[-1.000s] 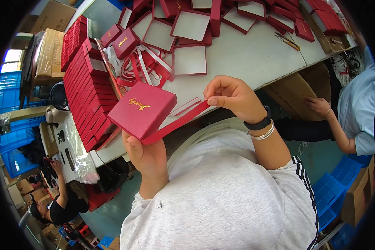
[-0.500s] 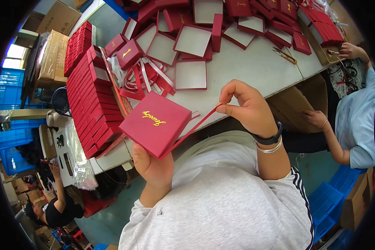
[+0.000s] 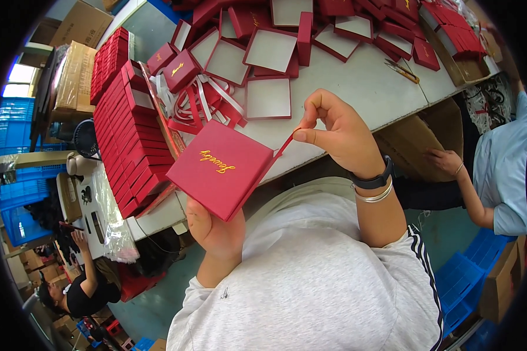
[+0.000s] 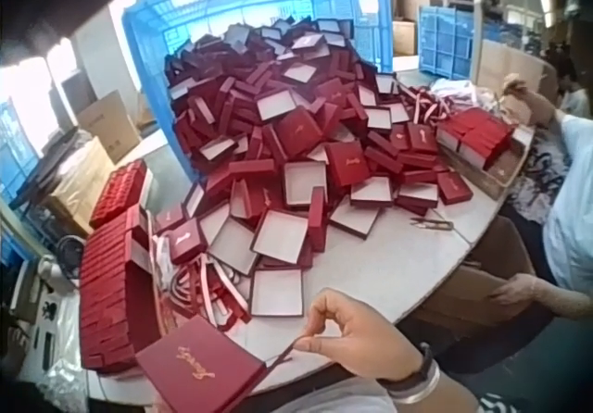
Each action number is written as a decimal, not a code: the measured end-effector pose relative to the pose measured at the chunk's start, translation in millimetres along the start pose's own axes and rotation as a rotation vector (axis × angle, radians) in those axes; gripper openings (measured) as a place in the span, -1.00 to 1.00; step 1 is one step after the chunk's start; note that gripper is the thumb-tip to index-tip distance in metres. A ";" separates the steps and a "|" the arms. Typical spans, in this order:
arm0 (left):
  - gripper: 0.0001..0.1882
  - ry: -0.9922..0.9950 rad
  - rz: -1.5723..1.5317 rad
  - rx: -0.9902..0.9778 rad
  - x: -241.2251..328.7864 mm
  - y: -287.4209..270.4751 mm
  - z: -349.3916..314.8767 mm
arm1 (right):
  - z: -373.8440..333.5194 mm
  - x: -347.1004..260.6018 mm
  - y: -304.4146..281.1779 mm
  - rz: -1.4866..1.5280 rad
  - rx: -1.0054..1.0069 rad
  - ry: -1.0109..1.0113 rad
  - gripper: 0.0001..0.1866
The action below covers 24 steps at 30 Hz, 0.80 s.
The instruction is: Folding and applying ribbons to jewelry boxes on a production line.
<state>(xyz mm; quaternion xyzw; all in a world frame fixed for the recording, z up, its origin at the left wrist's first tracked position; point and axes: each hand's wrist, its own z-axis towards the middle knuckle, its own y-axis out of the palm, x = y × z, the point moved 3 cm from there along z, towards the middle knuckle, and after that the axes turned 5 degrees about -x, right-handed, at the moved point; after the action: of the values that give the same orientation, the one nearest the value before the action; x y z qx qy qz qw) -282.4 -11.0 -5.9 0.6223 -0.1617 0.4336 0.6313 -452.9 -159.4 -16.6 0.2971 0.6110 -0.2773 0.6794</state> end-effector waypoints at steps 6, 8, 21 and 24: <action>-0.56 -0.010 -0.019 -0.014 -1.3 1.4 -0.1 | 2.7 1.2 0.8 0.004 0.003 -0.010 -0.72; -0.56 -0.015 -0.040 -0.041 -2.3 -0.8 -0.7 | 3.0 0.1 1.0 0.014 0.007 -0.004 -0.72; -0.25 -0.320 -0.798 0.009 -15.6 -20.2 -1.7 | -10.8 -30.1 23.0 0.177 -0.081 -0.044 -0.66; -0.06 -0.302 -0.961 0.005 -21.0 -9.5 -0.1 | -15.1 -36.4 31.8 0.195 -0.130 -0.031 -0.64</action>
<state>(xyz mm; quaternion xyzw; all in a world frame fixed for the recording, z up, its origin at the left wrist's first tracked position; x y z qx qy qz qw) -287.4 -16.7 -27.7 0.6836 0.0544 -0.0004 0.7278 -443.0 -126.4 20.5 0.3060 0.5855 -0.1743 0.7302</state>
